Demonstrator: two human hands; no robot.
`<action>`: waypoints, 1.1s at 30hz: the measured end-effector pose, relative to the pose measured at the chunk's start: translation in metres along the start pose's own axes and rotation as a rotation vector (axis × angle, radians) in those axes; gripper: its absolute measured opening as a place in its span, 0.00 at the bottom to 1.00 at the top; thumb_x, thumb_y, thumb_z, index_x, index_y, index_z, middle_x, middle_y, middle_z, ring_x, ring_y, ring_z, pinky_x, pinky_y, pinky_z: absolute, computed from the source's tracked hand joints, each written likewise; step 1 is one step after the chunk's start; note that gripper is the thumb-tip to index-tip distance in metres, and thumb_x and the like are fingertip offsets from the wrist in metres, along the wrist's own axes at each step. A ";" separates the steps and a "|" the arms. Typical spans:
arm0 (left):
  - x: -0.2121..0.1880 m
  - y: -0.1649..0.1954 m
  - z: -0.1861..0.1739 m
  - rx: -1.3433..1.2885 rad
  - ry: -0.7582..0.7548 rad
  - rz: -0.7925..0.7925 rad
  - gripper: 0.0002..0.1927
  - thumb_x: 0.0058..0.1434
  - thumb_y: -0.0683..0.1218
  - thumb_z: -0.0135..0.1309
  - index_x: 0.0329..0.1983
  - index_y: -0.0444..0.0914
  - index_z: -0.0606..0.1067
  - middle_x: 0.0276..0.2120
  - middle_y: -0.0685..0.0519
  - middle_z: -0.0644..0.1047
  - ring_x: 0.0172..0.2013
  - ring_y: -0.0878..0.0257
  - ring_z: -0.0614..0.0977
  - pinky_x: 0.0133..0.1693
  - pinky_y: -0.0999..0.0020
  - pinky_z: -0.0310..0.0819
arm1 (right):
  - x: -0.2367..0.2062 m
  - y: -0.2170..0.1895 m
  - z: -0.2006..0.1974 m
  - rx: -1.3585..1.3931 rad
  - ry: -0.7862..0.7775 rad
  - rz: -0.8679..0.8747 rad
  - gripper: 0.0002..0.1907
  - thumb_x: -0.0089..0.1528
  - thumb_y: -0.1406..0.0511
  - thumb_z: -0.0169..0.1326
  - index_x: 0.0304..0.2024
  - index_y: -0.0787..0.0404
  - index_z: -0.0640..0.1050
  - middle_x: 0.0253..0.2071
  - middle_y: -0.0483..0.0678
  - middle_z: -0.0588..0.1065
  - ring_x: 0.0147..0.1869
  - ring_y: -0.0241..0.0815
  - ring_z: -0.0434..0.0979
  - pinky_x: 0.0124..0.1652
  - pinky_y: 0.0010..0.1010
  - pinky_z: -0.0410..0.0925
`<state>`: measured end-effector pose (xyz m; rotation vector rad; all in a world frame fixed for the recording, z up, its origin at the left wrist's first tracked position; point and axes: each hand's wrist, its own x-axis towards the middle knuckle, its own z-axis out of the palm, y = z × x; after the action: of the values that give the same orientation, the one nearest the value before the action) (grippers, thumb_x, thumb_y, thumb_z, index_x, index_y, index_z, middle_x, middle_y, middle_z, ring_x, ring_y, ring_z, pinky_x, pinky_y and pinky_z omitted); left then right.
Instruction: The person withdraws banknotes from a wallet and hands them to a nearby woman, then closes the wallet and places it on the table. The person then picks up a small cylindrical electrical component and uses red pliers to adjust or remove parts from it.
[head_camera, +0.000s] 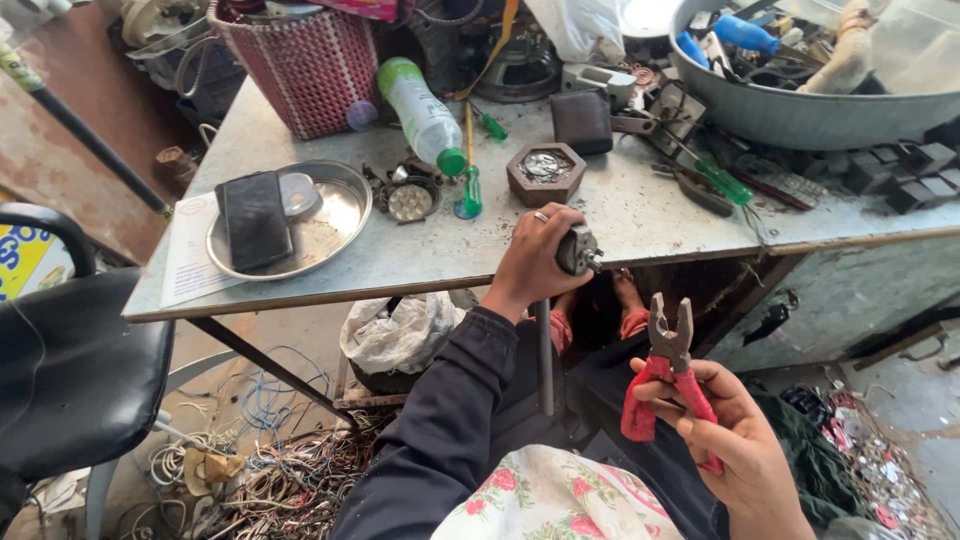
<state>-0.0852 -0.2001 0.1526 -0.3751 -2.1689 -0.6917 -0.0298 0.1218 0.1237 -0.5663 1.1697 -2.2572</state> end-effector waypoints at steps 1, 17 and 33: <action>-0.001 0.000 0.001 0.005 0.001 -0.004 0.35 0.43 0.49 0.72 0.53 0.43 0.69 0.48 0.51 0.73 0.52 0.47 0.75 0.56 0.53 0.66 | -0.002 -0.001 0.000 -0.011 0.003 -0.013 0.26 0.57 0.80 0.49 0.59 0.72 0.69 0.55 0.77 0.76 0.61 0.57 0.72 0.67 0.52 0.60; -0.001 0.001 -0.004 0.006 0.018 0.017 0.34 0.43 0.50 0.72 0.52 0.44 0.68 0.47 0.51 0.73 0.51 0.48 0.75 0.54 0.53 0.66 | -0.014 -0.010 0.026 -0.071 -0.021 -0.066 0.28 0.54 0.79 0.50 0.58 0.71 0.69 0.59 0.75 0.73 0.69 0.60 0.72 0.67 0.57 0.60; 0.001 0.003 -0.004 -0.011 0.016 -0.004 0.35 0.41 0.48 0.72 0.52 0.42 0.69 0.48 0.50 0.74 0.51 0.46 0.75 0.54 0.53 0.66 | -0.004 -0.003 0.032 0.021 -0.043 0.004 0.28 0.54 0.79 0.49 0.59 0.68 0.69 0.63 0.75 0.70 0.70 0.59 0.71 0.67 0.55 0.59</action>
<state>-0.0823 -0.2003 0.1562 -0.3691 -2.1519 -0.7067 -0.0092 0.1062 0.1427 -0.6008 1.1239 -2.2402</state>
